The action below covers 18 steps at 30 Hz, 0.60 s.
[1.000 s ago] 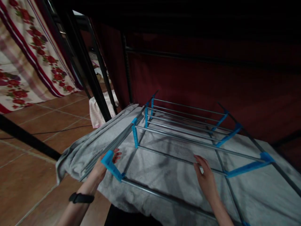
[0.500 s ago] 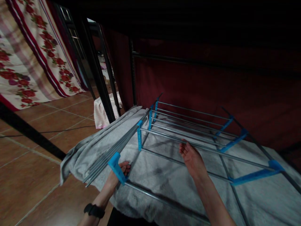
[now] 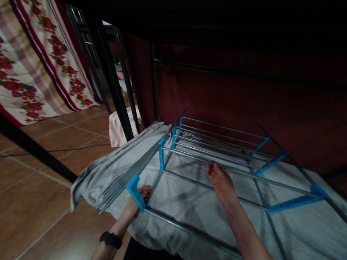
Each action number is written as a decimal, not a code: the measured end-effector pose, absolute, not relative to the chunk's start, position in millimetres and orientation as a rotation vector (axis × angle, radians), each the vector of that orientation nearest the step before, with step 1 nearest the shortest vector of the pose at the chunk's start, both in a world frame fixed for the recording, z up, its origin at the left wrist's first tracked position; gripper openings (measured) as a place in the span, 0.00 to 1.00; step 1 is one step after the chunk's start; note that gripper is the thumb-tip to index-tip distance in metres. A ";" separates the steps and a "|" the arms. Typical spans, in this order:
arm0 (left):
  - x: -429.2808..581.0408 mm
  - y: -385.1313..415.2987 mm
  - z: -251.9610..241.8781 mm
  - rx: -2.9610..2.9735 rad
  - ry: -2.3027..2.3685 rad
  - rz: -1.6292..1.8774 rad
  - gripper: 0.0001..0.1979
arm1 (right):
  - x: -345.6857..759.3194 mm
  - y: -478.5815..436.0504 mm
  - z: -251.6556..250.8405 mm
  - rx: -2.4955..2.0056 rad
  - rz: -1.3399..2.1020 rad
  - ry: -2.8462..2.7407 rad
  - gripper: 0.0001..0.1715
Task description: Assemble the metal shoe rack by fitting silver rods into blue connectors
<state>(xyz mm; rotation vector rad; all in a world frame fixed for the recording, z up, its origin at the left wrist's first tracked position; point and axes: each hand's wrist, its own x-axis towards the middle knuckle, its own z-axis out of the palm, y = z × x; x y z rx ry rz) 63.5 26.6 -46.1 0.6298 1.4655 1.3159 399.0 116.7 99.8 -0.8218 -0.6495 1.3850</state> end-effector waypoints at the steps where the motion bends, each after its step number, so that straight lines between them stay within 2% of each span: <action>1: 63.2 26.8 -47.0 0.624 1.461 1.319 0.29 | 398.7 116.7 100.0 -0.820 1.391 -0.634 0.15; 6: 62.4 26.8 -49.6 0.579 1.441 1.342 0.32 | 397.8 117.5 103.2 -0.807 1.409 -0.610 0.16; 18: 63.4 25.8 -49.1 0.569 1.410 1.342 0.28 | 398.5 117.6 101.5 -0.804 1.350 -0.680 0.15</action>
